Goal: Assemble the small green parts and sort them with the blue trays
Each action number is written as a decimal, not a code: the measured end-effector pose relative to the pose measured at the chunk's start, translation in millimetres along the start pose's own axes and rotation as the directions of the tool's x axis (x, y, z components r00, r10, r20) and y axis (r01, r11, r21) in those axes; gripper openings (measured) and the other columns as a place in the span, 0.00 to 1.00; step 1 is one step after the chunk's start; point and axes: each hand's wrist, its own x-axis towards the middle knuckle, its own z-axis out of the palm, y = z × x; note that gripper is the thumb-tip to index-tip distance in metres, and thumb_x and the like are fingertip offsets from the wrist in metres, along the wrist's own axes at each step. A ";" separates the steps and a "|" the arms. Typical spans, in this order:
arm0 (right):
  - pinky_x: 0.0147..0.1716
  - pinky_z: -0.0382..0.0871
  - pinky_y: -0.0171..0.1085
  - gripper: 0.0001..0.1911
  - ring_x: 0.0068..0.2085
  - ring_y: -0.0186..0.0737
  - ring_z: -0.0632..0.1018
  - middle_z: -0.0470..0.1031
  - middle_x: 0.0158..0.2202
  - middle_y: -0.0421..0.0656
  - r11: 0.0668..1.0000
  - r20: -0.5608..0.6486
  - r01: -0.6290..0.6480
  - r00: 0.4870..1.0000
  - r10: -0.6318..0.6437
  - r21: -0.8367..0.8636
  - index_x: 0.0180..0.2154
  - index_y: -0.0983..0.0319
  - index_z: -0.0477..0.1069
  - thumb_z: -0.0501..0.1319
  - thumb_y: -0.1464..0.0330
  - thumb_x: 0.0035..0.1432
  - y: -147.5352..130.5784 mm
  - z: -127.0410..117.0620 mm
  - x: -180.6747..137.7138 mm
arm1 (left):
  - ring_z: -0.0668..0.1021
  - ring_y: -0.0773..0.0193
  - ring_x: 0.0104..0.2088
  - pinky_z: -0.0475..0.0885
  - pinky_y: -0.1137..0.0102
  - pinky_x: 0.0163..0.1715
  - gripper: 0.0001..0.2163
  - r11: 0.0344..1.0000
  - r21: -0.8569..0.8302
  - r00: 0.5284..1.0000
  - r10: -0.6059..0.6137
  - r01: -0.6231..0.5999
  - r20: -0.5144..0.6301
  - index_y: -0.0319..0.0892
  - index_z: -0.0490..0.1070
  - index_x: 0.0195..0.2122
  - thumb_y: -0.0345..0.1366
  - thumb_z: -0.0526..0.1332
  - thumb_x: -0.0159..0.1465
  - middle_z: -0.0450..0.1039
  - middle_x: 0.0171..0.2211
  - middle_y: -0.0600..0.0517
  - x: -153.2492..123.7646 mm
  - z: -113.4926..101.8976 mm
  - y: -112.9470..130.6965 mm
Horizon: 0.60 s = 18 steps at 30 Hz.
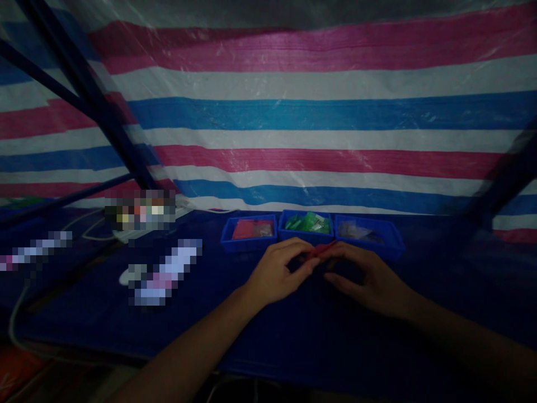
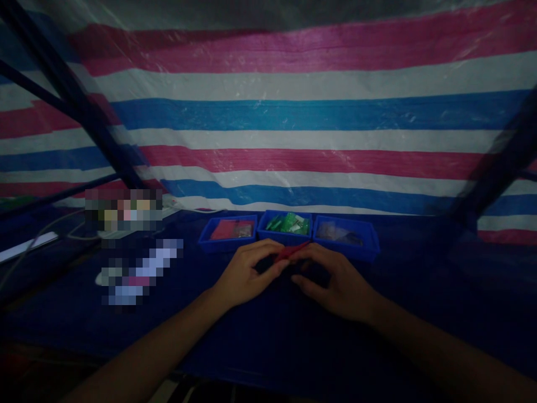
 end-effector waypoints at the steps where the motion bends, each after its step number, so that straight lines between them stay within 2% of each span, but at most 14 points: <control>1: 0.55 0.73 0.46 0.14 0.52 0.47 0.79 0.79 0.53 0.44 1.000 -0.009 -0.001 1.000 0.001 -0.018 0.53 0.53 0.74 0.65 0.63 0.66 -0.5 -0.2 -0.2 | 0.80 0.61 0.42 0.74 0.66 0.45 0.10 1.000 -0.001 1.000 -0.011 0.011 -0.016 0.40 0.77 0.46 0.40 0.60 0.73 0.78 0.42 0.47 0.5 -1.0 0.8; 5: 0.51 0.74 0.46 0.08 0.47 0.47 0.80 0.80 0.46 0.44 0.995 -0.123 -0.050 0.992 0.040 -0.081 0.47 0.53 0.74 0.64 0.61 0.67 0.8 -0.7 -0.4 | 0.80 0.62 0.39 0.73 0.67 0.43 0.11 0.997 -0.037 0.994 -0.077 0.074 -0.081 0.40 0.78 0.39 0.38 0.59 0.73 0.78 0.38 0.48 2.2 -4.2 4.7; 8: 0.45 0.75 0.45 0.07 0.40 0.46 0.79 0.76 0.37 0.43 0.991 -0.294 -0.100 0.953 0.069 -0.091 0.38 0.55 0.70 0.65 0.60 0.67 6.6 -0.5 -0.1 | 0.81 0.60 0.41 0.74 0.67 0.44 0.11 0.986 -0.109 0.989 -0.136 0.129 -0.053 0.42 0.80 0.44 0.39 0.58 0.73 0.80 0.42 0.47 2.5 -3.6 3.7; 11: 0.45 0.76 0.46 0.11 0.41 0.46 0.78 0.74 0.40 0.44 0.994 -0.406 -0.103 0.911 0.077 -0.043 0.42 0.54 0.69 0.68 0.60 0.63 12.6 -0.2 0.3 | 0.81 0.59 0.40 0.75 0.66 0.42 0.12 0.974 -0.119 0.981 -0.190 0.193 0.035 0.43 0.80 0.50 0.40 0.60 0.72 0.81 0.43 0.48 2.0 0.2 0.1; 13: 0.47 0.76 0.47 0.19 0.43 0.47 0.79 0.74 0.47 0.46 0.995 -0.396 -0.091 0.916 0.066 -0.045 0.50 0.53 0.69 0.70 0.59 0.61 13.5 -0.5 0.6 | 0.81 0.60 0.38 0.74 0.68 0.38 0.13 0.971 -0.103 0.975 -0.208 0.216 0.084 0.44 0.79 0.53 0.40 0.61 0.71 0.81 0.42 0.48 2.0 3.2 -1.6; 15: 0.48 0.75 0.48 0.23 0.46 0.48 0.79 0.75 0.52 0.47 0.994 -0.327 -0.068 0.944 0.038 -0.082 0.55 0.52 0.70 0.71 0.59 0.60 11.8 -1.2 1.2 | 0.80 0.61 0.37 0.73 0.69 0.36 0.13 0.973 -0.092 0.972 -0.202 0.214 0.118 0.44 0.79 0.52 0.39 0.61 0.71 0.81 0.41 0.49 2.4 5.4 -2.2; 18: 0.48 0.75 0.47 0.13 0.46 0.48 0.80 0.80 0.48 0.44 0.996 -0.195 -0.020 0.981 0.004 -0.083 0.50 0.52 0.76 0.67 0.60 0.64 7.4 -1.9 2.2 | 0.80 0.61 0.38 0.72 0.69 0.37 0.11 0.980 -0.076 0.974 -0.174 0.186 0.144 0.43 0.80 0.50 0.39 0.63 0.69 0.81 0.41 0.50 3.0 6.9 -2.0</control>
